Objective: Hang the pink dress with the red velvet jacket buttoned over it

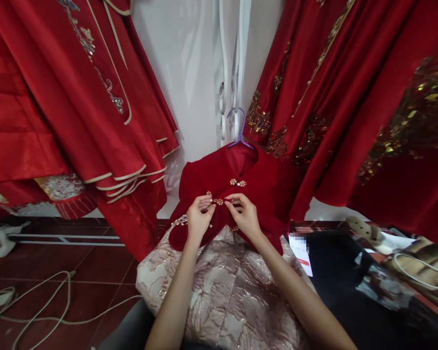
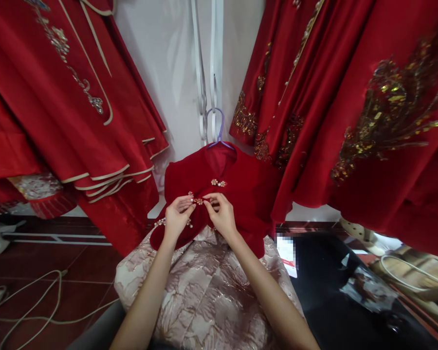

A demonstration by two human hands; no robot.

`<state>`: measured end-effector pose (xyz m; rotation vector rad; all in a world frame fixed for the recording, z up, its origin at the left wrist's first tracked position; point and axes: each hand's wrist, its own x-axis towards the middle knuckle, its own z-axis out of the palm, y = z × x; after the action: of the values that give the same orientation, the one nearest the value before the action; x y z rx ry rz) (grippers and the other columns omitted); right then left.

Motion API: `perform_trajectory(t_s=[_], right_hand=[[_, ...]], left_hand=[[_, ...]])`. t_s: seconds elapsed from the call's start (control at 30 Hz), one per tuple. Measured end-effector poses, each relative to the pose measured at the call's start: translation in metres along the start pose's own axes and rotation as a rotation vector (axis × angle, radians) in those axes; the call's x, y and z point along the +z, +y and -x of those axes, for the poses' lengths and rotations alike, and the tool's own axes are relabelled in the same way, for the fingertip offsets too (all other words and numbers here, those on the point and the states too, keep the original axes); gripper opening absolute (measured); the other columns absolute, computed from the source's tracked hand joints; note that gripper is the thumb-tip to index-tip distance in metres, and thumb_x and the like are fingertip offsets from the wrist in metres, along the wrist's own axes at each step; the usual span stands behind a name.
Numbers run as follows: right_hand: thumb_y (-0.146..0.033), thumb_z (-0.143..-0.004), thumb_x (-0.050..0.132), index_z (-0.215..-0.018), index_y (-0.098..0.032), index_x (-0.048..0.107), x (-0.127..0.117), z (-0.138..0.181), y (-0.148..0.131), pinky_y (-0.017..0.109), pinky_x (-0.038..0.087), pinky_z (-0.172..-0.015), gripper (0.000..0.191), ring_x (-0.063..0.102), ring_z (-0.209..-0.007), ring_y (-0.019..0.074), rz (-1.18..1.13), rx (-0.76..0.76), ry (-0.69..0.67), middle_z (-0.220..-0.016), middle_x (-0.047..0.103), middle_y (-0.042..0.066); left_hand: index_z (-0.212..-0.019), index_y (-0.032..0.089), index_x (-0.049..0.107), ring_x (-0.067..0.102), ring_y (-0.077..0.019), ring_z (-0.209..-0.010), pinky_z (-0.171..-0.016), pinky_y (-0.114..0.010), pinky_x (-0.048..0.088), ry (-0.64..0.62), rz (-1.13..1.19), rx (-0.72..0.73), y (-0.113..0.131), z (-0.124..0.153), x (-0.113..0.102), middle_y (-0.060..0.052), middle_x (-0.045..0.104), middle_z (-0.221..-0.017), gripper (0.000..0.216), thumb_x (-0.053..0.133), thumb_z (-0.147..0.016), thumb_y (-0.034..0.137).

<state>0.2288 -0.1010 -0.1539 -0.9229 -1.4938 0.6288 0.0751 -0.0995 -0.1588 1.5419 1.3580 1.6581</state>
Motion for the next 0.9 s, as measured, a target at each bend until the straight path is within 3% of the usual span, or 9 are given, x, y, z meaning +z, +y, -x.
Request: perform_trajectory(t_s=[0.3,0.57,0.9], right_hand=[[-0.03,-0.083,0.058,-0.099,-0.02,0.065,0.007,-0.015,0.004,0.024,0.054,-0.064,0.019,0.061,-0.078,0.0141,0.066,-0.048,-0.047,-0.09,0.061,0.004],[-0.034,-0.084,0.06,-0.101,-0.021,0.062,0.001,-0.003,-0.003,0.023,0.053,-0.065,0.022,0.061,-0.08,0.0142,-0.061,-0.003,-0.021,-0.087,0.059,0.003],[-0.027,-0.085,0.057,-0.103,-0.021,0.062,0.011,-0.017,0.007,0.024,0.054,-0.065,0.02,0.06,-0.081,0.0145,0.039,-0.055,-0.028,-0.09,0.059,0.004]], left_hand=[[-0.093,0.012,0.066,0.069,-0.0174,-0.085,-0.085,-0.034,0.055,-0.033,0.208,-0.087,0.003,-0.002,0.005,-0.01,0.072,-0.094,0.027,0.072,-0.067,0.016],[-0.093,0.012,0.067,0.069,-0.0169,-0.085,-0.084,-0.034,0.055,-0.003,0.21,-0.11,0.005,-0.002,0.002,-0.01,0.072,-0.094,0.029,0.061,-0.066,0.003],[-0.092,0.013,0.067,0.069,-0.0163,-0.083,-0.084,-0.033,0.055,0.018,0.218,-0.104,0.002,-0.003,0.006,-0.008,0.072,-0.09,0.029,0.059,-0.065,0.005]])
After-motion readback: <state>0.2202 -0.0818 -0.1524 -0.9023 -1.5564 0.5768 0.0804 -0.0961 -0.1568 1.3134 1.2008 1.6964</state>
